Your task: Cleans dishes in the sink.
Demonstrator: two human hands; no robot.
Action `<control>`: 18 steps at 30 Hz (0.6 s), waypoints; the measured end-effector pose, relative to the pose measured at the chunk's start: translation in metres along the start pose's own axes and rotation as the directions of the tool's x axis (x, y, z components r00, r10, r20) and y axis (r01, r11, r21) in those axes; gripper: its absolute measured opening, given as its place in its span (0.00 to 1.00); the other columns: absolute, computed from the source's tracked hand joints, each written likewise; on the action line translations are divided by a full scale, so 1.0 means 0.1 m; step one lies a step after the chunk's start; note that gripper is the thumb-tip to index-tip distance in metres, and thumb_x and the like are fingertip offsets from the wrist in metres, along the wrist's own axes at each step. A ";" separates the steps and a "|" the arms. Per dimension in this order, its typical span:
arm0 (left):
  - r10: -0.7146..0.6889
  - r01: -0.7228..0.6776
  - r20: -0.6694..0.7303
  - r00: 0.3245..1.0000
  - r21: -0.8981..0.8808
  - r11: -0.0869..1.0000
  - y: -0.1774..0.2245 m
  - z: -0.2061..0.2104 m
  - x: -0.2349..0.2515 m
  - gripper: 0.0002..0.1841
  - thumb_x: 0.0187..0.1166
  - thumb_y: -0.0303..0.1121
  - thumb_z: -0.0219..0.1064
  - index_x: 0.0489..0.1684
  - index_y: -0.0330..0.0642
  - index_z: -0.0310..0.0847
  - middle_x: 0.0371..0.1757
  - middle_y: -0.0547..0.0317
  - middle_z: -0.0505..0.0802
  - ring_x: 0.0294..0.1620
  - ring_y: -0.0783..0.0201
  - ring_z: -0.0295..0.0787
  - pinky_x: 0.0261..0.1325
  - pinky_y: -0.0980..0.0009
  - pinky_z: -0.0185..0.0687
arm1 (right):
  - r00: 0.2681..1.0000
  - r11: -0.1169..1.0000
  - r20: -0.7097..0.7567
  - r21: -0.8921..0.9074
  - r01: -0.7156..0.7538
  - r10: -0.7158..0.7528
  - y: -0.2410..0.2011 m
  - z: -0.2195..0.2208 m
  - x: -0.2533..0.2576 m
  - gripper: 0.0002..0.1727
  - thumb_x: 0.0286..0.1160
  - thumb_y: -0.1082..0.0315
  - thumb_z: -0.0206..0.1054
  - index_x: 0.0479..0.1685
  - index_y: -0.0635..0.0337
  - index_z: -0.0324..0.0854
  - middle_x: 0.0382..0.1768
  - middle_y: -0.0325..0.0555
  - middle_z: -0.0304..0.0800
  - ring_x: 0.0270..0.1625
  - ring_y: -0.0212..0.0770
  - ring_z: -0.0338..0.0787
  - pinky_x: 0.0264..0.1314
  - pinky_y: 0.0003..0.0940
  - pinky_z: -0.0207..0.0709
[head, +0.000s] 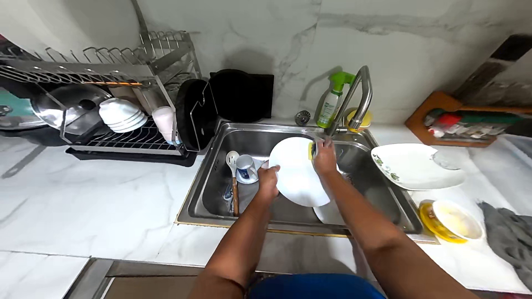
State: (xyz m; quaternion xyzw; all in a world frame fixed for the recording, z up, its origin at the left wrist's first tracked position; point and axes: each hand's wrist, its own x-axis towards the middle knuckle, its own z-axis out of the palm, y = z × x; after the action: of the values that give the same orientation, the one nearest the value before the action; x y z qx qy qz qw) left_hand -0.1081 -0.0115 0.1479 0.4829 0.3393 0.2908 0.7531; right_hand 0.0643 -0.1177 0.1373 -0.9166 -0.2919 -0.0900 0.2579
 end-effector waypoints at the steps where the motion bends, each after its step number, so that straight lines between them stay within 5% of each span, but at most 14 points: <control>1: 0.011 -0.011 -0.025 1.000 -0.015 1.000 -0.01 0.01 0.02 0.16 0.80 0.18 0.65 0.65 0.27 0.79 0.56 0.39 0.89 0.51 0.58 0.89 0.55 0.62 0.87 | 1.000 0.998 0.002 0.060 0.021 -0.021 -0.08 0.03 -0.15 0.23 0.80 0.76 0.59 0.74 0.67 0.78 0.82 0.70 0.69 0.79 0.70 0.76 0.81 0.58 0.72; 4: 0.022 -0.028 -0.075 0.997 -0.078 0.997 -0.06 -0.02 0.08 0.14 0.87 0.27 0.63 0.65 0.29 0.80 0.51 0.41 0.91 0.46 0.57 0.90 0.51 0.60 0.88 | 0.939 0.925 0.161 0.282 0.253 -0.305 -0.45 0.15 -0.61 0.21 0.88 0.67 0.55 0.73 0.65 0.81 0.80 0.64 0.76 0.86 0.59 0.72 0.90 0.51 0.63; 6: 0.018 -0.026 -0.084 0.996 -0.100 0.995 -0.10 -0.07 0.09 0.16 0.90 0.34 0.60 0.66 0.32 0.79 0.49 0.43 0.91 0.44 0.58 0.89 0.49 0.60 0.87 | 0.803 0.837 0.294 0.371 0.403 -0.518 -0.64 0.08 -0.85 0.26 0.90 0.57 0.54 0.80 0.60 0.77 0.85 0.56 0.73 0.93 0.55 0.60 0.97 0.57 0.43; 7: 0.021 -0.030 -0.092 0.995 -0.099 0.995 -0.09 -0.09 0.08 0.17 0.91 0.37 0.60 0.67 0.34 0.79 0.50 0.44 0.90 0.45 0.58 0.88 0.50 0.59 0.86 | 0.739 0.792 0.317 0.389 0.470 -0.594 -0.64 0.02 -0.94 0.27 0.89 0.58 0.54 0.81 0.59 0.77 0.85 0.53 0.74 0.93 0.54 0.60 0.96 0.60 0.40; 10: 0.050 -0.062 -0.122 0.991 -0.094 0.994 -0.03 -0.12 0.08 0.18 0.90 0.38 0.61 0.69 0.36 0.79 0.56 0.43 0.90 0.50 0.56 0.88 0.54 0.57 0.86 | 0.609 0.694 0.334 0.386 0.608 -0.720 -0.29 -0.17 -1.04 0.23 0.79 0.69 0.61 0.72 0.61 0.83 0.78 0.53 0.81 0.88 0.54 0.70 0.93 0.54 0.56; 12: 0.062 -0.073 -0.127 0.990 -0.083 0.994 -0.03 -0.12 0.08 0.18 0.89 0.37 0.62 0.70 0.36 0.79 0.58 0.42 0.90 0.53 0.56 0.88 0.57 0.56 0.85 | 0.584 0.669 0.328 0.358 0.651 -0.743 -0.03 -0.24 -1.04 0.21 0.77 0.72 0.61 0.69 0.60 0.85 0.76 0.54 0.83 0.84 0.54 0.75 0.88 0.51 0.65; 16: 0.064 -0.068 -0.092 0.994 -0.031 0.997 -0.04 -0.11 0.06 0.20 0.88 0.37 0.65 0.71 0.34 0.77 0.60 0.41 0.89 0.56 0.54 0.87 0.59 0.54 0.84 | 0.597 0.698 0.374 0.262 0.667 -0.710 -0.22 -0.17 -1.18 0.26 0.86 0.63 0.60 0.80 0.66 0.74 0.85 0.59 0.72 0.90 0.55 0.66 0.93 0.48 0.58; 18: 0.009 -0.008 -0.042 0.999 0.015 1.000 0.07 -0.17 0.08 0.20 0.87 0.34 0.66 0.73 0.35 0.76 0.60 0.41 0.89 0.55 0.54 0.88 0.59 0.55 0.85 | 0.527 0.617 0.348 0.243 0.749 -0.776 -0.22 -0.16 -1.16 0.27 0.81 0.72 0.63 0.81 0.63 0.74 0.84 0.60 0.72 0.90 0.58 0.67 0.92 0.52 0.59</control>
State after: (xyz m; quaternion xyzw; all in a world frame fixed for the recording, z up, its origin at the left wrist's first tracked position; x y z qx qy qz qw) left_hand -0.1172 0.0061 0.1478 0.4836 0.3548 0.3016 0.7411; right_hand -0.0430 -0.1671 0.1234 -0.6842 -0.7132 0.0152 0.1518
